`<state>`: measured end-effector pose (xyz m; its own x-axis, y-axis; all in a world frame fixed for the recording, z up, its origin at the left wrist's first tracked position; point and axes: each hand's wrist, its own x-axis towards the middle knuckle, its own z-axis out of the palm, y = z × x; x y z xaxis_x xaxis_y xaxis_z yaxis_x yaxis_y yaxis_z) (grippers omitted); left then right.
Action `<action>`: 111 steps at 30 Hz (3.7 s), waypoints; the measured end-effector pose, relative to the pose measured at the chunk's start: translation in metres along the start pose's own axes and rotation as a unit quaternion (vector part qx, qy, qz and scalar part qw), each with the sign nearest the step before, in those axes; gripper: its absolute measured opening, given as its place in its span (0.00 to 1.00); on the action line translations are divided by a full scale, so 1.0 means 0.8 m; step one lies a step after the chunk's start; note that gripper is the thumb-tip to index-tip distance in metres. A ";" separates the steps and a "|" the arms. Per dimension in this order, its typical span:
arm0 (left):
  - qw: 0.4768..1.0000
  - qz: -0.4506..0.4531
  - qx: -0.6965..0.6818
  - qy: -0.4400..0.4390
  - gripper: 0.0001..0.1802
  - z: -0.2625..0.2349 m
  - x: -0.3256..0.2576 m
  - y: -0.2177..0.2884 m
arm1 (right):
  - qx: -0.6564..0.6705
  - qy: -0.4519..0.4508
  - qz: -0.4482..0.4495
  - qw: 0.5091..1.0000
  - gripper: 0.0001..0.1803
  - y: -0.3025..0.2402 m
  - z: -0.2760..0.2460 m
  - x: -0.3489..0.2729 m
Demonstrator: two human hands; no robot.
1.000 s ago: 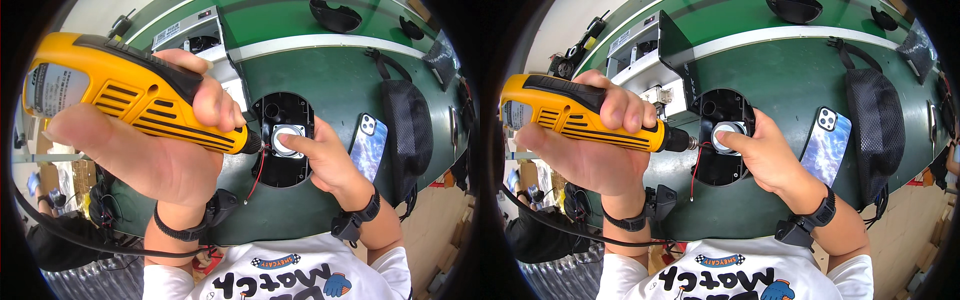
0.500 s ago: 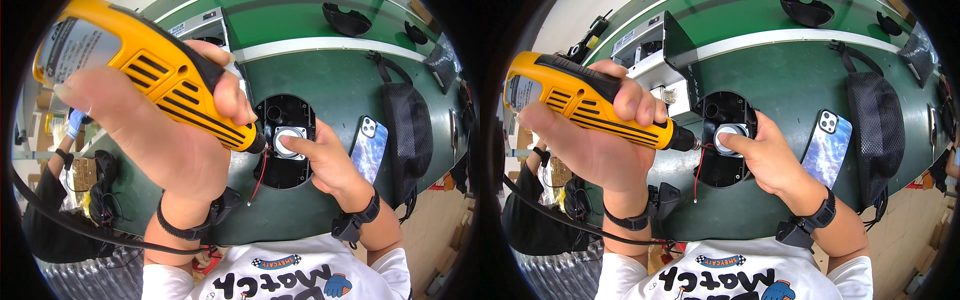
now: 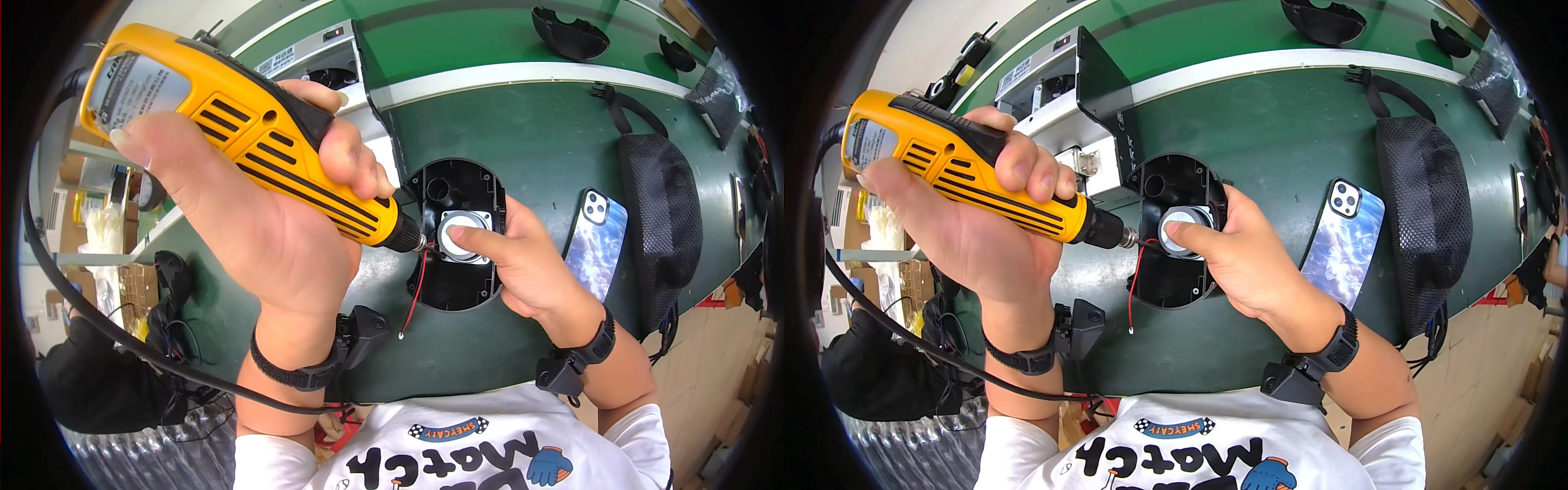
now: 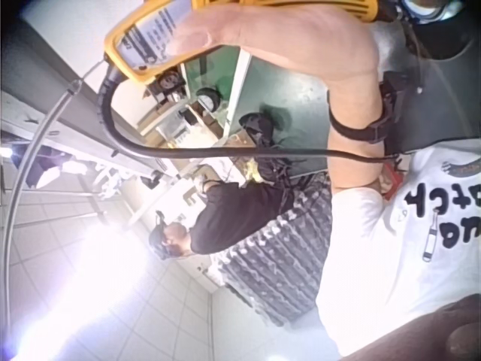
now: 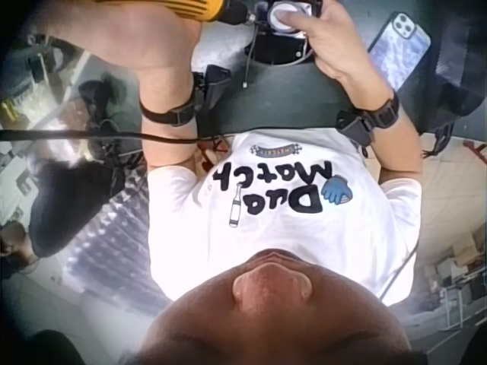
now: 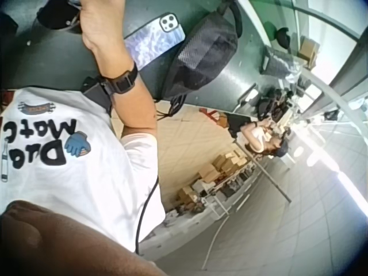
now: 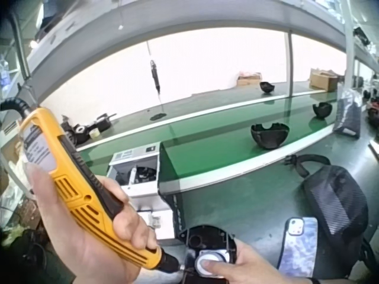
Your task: Manually assemble components of a small speaker using a power screwdriver and assembly jig.
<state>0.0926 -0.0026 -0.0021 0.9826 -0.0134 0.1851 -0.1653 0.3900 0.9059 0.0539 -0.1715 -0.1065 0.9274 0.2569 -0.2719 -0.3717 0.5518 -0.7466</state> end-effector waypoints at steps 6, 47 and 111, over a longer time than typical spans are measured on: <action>1.000 -0.004 0.005 0.026 0.48 0.001 0.002 -0.004 | 0.011 0.009 0.006 1.000 0.20 -0.004 0.001 -0.003; 0.999 0.039 0.026 -0.025 0.44 0.002 0.006 -0.006 | -0.023 0.010 -0.019 1.000 0.25 0.007 -0.002 0.005; 0.993 0.001 -0.096 -0.074 0.54 0.002 -0.016 -0.007 | -0.003 -0.016 -0.007 1.000 0.18 -0.006 0.001 0.001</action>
<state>0.0805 -0.0063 -0.0085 0.9569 -0.1422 0.2532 -0.1337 0.5582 0.8189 0.0566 -0.1737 -0.1026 0.9309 0.2740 -0.2415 -0.3578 0.5514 -0.7536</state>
